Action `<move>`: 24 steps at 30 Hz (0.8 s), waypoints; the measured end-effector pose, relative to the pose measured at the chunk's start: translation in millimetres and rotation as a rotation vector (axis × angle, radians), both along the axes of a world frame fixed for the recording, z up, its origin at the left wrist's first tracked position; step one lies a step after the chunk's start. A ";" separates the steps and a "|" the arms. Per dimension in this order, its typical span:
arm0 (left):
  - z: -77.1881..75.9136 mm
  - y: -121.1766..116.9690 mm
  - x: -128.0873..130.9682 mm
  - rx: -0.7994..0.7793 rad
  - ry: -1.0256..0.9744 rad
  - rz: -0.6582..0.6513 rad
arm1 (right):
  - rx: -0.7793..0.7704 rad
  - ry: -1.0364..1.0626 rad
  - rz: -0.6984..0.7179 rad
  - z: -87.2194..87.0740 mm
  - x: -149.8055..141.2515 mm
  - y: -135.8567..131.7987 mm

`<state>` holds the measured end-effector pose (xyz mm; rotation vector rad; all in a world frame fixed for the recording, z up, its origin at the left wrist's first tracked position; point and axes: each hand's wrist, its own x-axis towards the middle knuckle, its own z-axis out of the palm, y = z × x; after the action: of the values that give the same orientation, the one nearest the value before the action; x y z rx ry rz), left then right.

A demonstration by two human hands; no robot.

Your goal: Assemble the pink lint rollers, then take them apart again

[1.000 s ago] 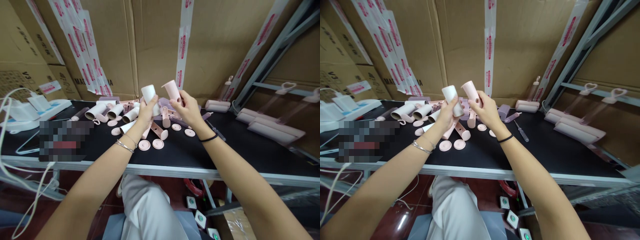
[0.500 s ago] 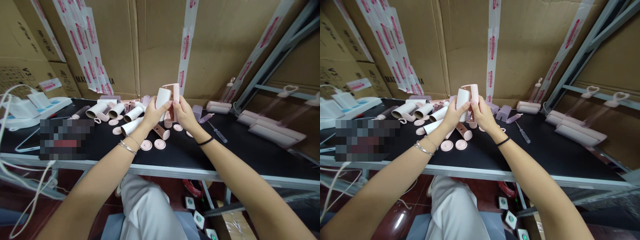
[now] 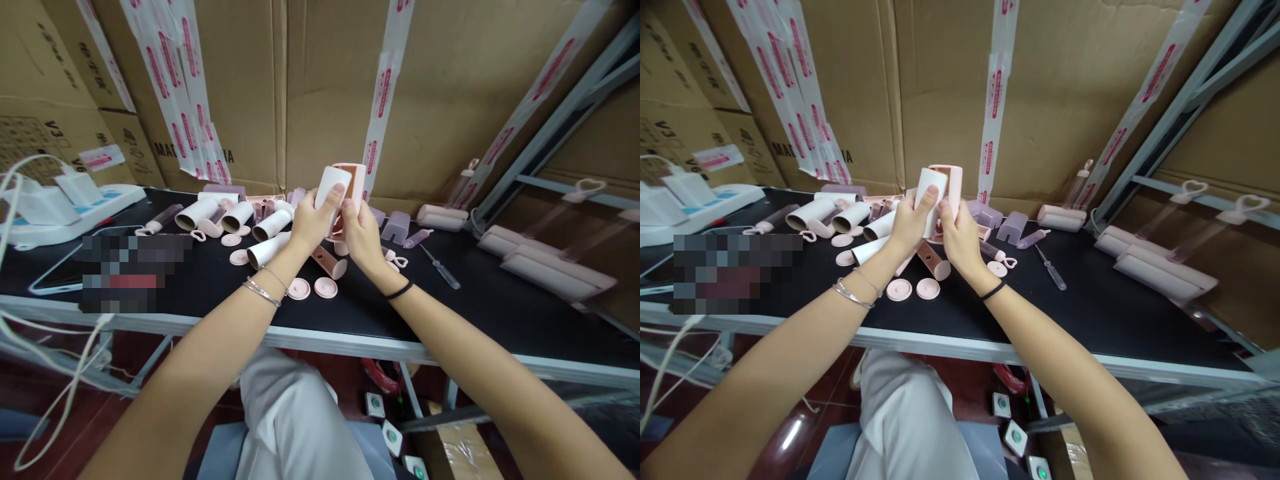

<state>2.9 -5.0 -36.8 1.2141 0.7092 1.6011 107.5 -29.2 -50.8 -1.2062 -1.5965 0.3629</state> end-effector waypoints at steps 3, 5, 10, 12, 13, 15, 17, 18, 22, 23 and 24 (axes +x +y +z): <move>2.4 4.5 -2.7 0.044 0.063 0.073 | 0.020 -0.094 -0.031 3.9 -5.1 2.7; 4.7 6.6 -6.0 0.045 0.068 0.114 | 0.024 -0.135 -0.062 7.9 -8.9 4.4; 9.6 8.9 -15.2 -0.042 0.019 0.135 | 0.013 -0.166 -0.084 15.5 -19.8 5.2; 10.2 10.1 -16.9 -0.060 0.032 0.121 | 0.010 -0.170 -0.085 15.5 -23.8 5.4; 10.3 10.8 -17.2 -0.052 0.048 0.124 | 0.008 -0.171 -0.088 14.8 -25.7 5.9; 10.2 12.1 -17.9 -0.014 0.087 0.158 | 0.014 -0.171 -0.099 12.4 -29.4 8.3; 10.2 12.9 -19.3 0.034 0.135 0.213 | 0.055 -0.158 -0.096 9.2 -32.3 12.0; 10.4 13.2 -20.5 0.059 0.165 0.240 | 0.089 -0.143 -0.083 7.6 -33.0 13.9; 11.0 14.9 -24.3 0.183 0.306 0.257 | 0.189 -0.072 0.003 3.9 -27.2 15.9; 10.8 15.4 -23.8 0.207 0.324 0.236 | 0.187 -0.062 0.017 3.7 -23.9 14.6; 10.4 15.7 -22.3 0.224 0.329 0.206 | 0.178 -0.053 0.025 3.6 -20.4 12.9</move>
<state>-19.4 10.7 -26.4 1.6373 0.9039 1.7016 87.1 -16.2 -47.2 -1.0687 -1.6538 0.2011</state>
